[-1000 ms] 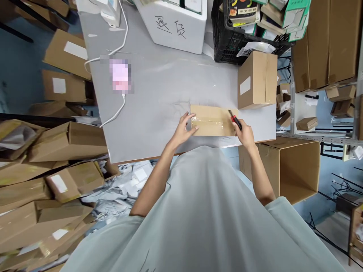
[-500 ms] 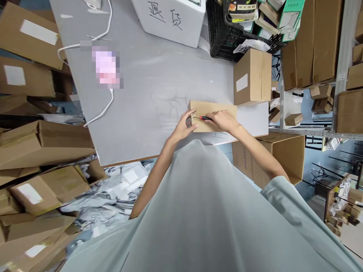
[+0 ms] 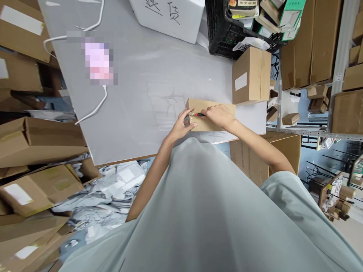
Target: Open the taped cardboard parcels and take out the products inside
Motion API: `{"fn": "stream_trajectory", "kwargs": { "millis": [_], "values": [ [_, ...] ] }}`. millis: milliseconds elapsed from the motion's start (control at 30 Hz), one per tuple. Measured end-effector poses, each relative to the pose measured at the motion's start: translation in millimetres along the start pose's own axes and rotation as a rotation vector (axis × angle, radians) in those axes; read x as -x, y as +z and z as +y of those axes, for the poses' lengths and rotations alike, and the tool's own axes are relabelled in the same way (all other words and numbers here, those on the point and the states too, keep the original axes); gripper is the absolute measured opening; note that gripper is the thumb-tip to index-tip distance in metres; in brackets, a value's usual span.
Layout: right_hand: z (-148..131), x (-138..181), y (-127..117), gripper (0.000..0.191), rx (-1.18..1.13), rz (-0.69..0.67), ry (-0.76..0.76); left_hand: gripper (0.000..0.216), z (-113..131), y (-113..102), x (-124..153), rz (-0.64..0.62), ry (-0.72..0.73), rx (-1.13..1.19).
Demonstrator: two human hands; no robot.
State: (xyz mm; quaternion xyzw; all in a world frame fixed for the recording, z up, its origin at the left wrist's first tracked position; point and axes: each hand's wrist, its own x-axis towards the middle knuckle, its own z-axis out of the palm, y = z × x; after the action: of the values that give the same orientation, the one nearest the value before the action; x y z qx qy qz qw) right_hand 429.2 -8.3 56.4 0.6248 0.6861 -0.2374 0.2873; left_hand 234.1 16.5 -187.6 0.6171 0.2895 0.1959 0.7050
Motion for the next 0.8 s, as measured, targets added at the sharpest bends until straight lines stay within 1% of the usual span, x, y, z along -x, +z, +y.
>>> {"fn": "stream_trajectory", "kwargs": {
  "millis": [167,267,467,600,700,800],
  "values": [
    [-2,-1,-8,0.042,-0.022,-0.006,0.024,0.102,5,-2,2,-0.011,-0.01,0.004],
    [-1,-2,-8,0.044,-0.016,-0.016,0.021,0.101,9,-3,3,-0.007,-0.021,0.003],
    [11,-1,8,0.04,0.001,-0.024,0.029,0.103,12,-6,5,0.013,-0.075,-0.01],
    [37,14,26,0.043,0.009,-0.056,0.101,0.102,15,-8,6,0.019,-0.09,-0.005],
    [69,38,43,0.042,0.0,-0.094,0.19,0.102,18,-8,7,0.018,-0.094,-0.01],
    [104,68,65,0.043,-0.026,-0.085,0.292,0.104,21,-8,8,0.033,-0.11,-0.015]
  ]
}}
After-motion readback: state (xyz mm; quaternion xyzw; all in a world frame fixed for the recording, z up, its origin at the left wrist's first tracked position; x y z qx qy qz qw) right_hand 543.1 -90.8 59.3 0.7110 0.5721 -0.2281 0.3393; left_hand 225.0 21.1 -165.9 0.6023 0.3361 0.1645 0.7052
